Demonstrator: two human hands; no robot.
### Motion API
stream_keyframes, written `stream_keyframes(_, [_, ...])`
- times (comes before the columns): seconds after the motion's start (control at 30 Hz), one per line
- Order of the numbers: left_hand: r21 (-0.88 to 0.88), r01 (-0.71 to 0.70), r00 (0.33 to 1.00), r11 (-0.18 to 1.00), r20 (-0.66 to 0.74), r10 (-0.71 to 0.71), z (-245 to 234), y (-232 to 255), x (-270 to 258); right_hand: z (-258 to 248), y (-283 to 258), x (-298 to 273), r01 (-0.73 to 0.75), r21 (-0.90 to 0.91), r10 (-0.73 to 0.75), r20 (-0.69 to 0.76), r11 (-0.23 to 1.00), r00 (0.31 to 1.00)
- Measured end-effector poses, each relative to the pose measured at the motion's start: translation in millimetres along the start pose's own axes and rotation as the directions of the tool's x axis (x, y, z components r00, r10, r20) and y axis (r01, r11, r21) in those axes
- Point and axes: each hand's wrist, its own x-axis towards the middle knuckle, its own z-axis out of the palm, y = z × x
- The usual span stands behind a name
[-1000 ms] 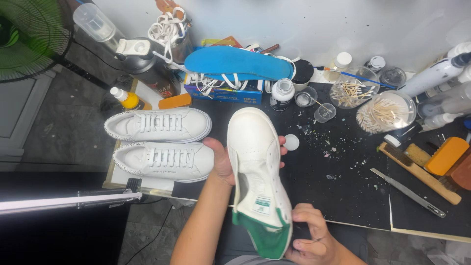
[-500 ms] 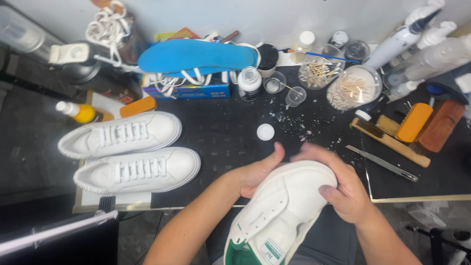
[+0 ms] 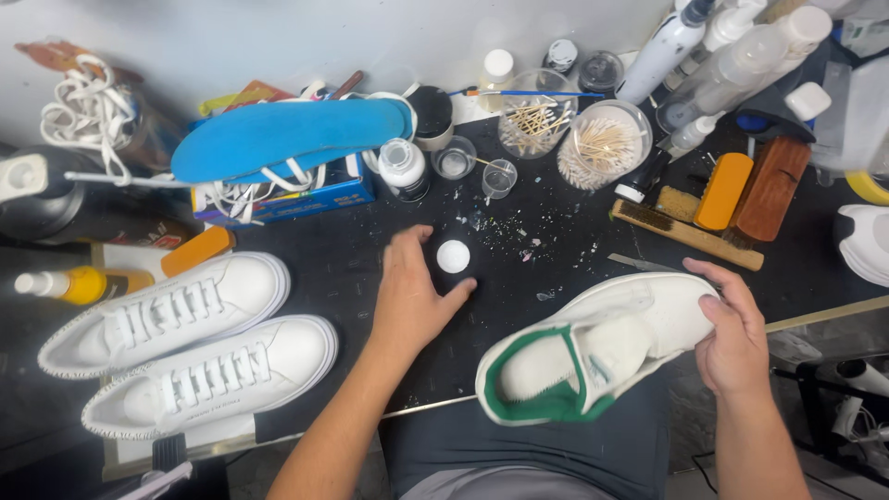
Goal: The person prepares white paint by opening a bottle and pouring it into a cap, then uses a small brush to apply the paint to the toe area of a white sneaker with green lining. The person repeatedly dips the brush into the paint and carefully coats the shoe's surface.
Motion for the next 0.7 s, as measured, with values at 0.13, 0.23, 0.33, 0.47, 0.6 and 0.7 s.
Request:
stream_keyframes(0.13, [-0.024,0.097,0.991,0.995,0.09,-0.094,16,-11,-1,-9,2,1,-0.076,-0.017,0.075,-0.078,0.997,0.994])
stream_keyframes(0.23, [-0.072,0.141,0.988,0.987,0.075,-0.135,21,-22,3,-11,12,-1,-0.112,-0.021,0.11,-0.068,0.994,0.992])
stream_keyframes(0.33, [-0.135,0.092,0.992,0.987,0.095,-0.079,21,-26,23,-3,29,-2,-0.163,-0.001,0.163,0.024,0.987,0.986])
stream_keyframes(0.47, [-0.166,-0.014,0.978,0.986,0.203,0.048,30,-34,50,29,33,-3,-0.245,0.002,0.244,0.064,0.97,0.968])
stream_keyframes(0.6, [-0.185,0.015,0.945,0.983,0.323,0.046,38,-34,64,51,5,-9,-0.235,-0.165,0.263,0.174,0.958,0.949])
stream_keyframes(0.7, [-0.248,0.006,0.929,0.969,0.359,0.086,37,-31,70,53,-18,-7,-0.148,-0.238,0.229,0.359,0.96,0.905])
